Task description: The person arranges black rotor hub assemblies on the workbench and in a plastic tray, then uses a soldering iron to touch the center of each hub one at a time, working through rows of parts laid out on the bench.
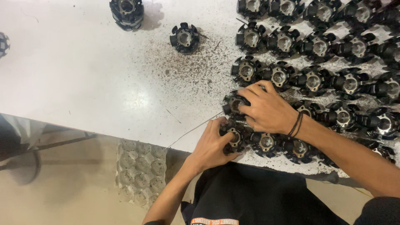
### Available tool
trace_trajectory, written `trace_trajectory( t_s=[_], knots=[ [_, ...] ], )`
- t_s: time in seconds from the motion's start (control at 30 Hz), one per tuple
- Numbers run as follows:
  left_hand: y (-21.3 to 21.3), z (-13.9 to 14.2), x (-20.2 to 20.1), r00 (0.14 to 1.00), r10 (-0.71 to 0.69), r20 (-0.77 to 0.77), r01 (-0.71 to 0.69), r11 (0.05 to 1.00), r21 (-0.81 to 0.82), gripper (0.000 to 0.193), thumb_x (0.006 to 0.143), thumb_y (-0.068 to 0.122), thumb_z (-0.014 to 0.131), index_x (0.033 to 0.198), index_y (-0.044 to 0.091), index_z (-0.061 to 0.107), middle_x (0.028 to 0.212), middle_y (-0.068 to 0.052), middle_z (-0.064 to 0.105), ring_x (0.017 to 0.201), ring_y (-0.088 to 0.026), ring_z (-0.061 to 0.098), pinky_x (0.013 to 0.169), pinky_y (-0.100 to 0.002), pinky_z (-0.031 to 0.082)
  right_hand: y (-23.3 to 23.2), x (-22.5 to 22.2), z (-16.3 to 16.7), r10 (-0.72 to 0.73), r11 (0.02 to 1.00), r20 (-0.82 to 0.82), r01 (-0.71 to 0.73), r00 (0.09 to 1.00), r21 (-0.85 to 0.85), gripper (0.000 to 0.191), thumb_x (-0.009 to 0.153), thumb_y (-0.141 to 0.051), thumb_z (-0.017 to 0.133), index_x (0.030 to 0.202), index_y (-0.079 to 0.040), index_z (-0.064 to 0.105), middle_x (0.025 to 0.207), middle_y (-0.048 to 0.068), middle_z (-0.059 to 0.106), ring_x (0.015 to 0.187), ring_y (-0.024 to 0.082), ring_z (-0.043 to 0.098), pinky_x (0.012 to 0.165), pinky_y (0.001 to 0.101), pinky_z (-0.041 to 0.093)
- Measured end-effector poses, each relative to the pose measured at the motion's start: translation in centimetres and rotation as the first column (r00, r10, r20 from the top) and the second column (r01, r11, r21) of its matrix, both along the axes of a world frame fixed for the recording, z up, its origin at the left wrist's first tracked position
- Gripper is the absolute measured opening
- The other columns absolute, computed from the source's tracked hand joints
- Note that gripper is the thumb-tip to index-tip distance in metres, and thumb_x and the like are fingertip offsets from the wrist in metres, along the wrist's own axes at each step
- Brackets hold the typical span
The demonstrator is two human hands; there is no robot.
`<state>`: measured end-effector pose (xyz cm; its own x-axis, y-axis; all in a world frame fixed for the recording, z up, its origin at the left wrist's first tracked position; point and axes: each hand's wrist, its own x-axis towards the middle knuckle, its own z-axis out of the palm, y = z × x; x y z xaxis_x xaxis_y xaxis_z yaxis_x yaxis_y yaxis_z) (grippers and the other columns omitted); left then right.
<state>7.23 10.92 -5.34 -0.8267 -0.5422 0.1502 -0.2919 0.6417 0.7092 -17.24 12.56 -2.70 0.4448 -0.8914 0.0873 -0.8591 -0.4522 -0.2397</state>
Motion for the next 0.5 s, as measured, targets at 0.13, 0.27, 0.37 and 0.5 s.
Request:
trace_trajectory(
  t_s=[0.13,0.27,0.37,0.5],
  knots=[
    [-0.6,0.8,0.3,0.998,-0.042,0.041,0.038,0.996,0.086,0.050,0.064,0.037,0.094,0.095,0.008,0.068,0.127,-0.025,0.047,0.114,-0.043,0.047,0.096,-0.050,0.046,0.2,-0.7,1.0,0.015,0.998,0.123,-0.022,0.992,0.056,0.026,0.072,-0.026,0.077,0.093,-0.011,0.078,0.129,0.016,0.062,0.123,0.032,0.053,0.103,0.0545,0.034],
    [-2.4,0.8,-0.2,0.999,0.020,-0.032,-0.016,0.994,0.107,0.041,0.075,0.033,0.090,0.100,0.009,0.067,0.123,-0.022,0.044,0.116,-0.041,0.044,0.100,-0.050,0.041,-1.4,-2.5,1.1,-0.158,0.982,0.147,0.172,0.976,-0.085,0.016,0.091,-0.022,0.073,0.102,-0.010,0.076,0.135,0.012,0.064,0.125,0.026,0.057,0.112,0.0515,0.035],
    [-4.3,0.0,-1.7,0.997,-0.002,-0.072,0.011,0.993,0.122,0.028,0.086,0.025,0.081,0.105,0.010,0.066,0.129,-0.022,0.044,0.118,-0.039,0.045,0.103,-0.048,0.042,-3.0,-3.3,-0.3,-0.167,0.969,0.155,0.191,0.974,-0.156,0.018,0.090,-0.021,0.074,0.100,-0.006,0.074,0.136,0.019,0.064,0.127,0.036,0.057,0.112,0.0492,0.037],
    [-8.2,-1.0,-4.4,0.992,-0.006,-0.127,0.017,0.997,0.082,0.019,0.090,0.018,0.075,0.106,0.011,0.066,0.122,-0.020,0.046,0.119,-0.038,0.048,0.105,-0.048,0.042,-4.4,-4.6,-1.7,-0.117,0.980,0.222,0.149,0.968,-0.131,0.012,0.085,-0.016,0.072,0.091,-0.006,0.072,0.133,0.016,0.066,0.127,0.033,0.060,0.118,0.0491,0.038]
  ],
)
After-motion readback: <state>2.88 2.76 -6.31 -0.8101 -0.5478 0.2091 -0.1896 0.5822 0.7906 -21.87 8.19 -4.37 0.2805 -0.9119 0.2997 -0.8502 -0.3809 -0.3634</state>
